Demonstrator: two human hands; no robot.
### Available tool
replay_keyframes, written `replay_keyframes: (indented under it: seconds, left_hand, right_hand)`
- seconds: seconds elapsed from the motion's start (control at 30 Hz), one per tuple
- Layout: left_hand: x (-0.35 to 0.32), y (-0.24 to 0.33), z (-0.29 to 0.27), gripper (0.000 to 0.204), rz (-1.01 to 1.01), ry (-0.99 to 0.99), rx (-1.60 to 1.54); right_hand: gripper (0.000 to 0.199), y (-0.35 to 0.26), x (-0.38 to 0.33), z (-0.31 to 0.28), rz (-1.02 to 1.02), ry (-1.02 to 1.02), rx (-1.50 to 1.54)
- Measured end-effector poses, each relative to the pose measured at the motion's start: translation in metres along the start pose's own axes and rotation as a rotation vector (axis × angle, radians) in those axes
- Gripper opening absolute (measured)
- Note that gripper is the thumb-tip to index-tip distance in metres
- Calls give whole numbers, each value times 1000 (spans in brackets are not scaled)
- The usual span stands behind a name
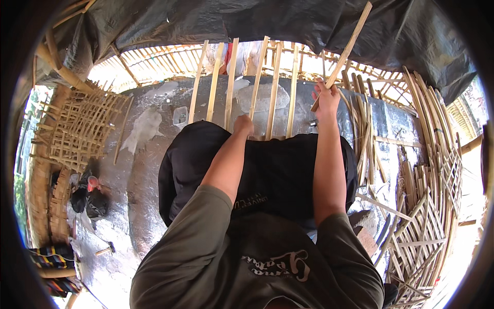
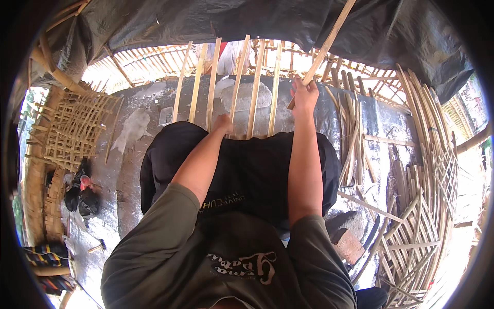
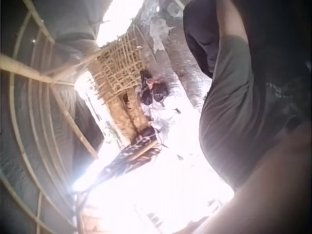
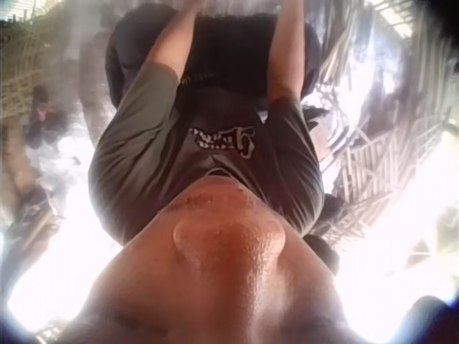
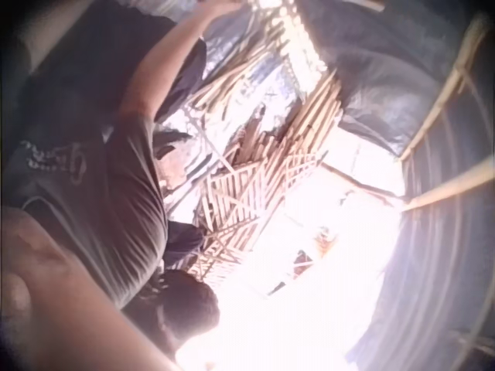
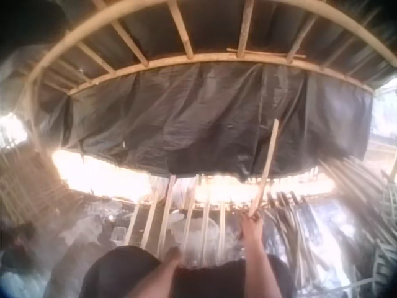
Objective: The person constructs a wooden frame by placing thin slats over a curved surface and securing them with a hammer.
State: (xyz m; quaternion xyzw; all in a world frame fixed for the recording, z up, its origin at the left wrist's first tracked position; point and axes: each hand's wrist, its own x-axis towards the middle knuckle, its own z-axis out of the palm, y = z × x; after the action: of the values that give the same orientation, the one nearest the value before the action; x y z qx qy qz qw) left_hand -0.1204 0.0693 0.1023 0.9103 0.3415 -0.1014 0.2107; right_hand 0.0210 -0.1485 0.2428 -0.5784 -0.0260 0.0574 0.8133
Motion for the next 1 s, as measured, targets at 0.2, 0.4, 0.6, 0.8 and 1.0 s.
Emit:
replay_keyframes:
  seconds: [0.2,0.4,0.6,0.8,1.0]
  left_hand:
    - [5,1,-6,20,65,331,-41]
    - [29,8,-54,24,187,360,120]
    - [55,-22,-146,20,278,405,355]
    - [65,-77,-231,20,304,488,576]
    - [56,-109,-258,14,289,472,646]
  right_hand:
    - [20,7,10,-24,24,10,-16]
    - [15,19,16,-25,-49,40,-14]
    - [16,43,31,-28,-82,141,-57]
    - [17,60,46,-30,-40,176,-69]
    - [19,70,48,-33,3,161,-124]
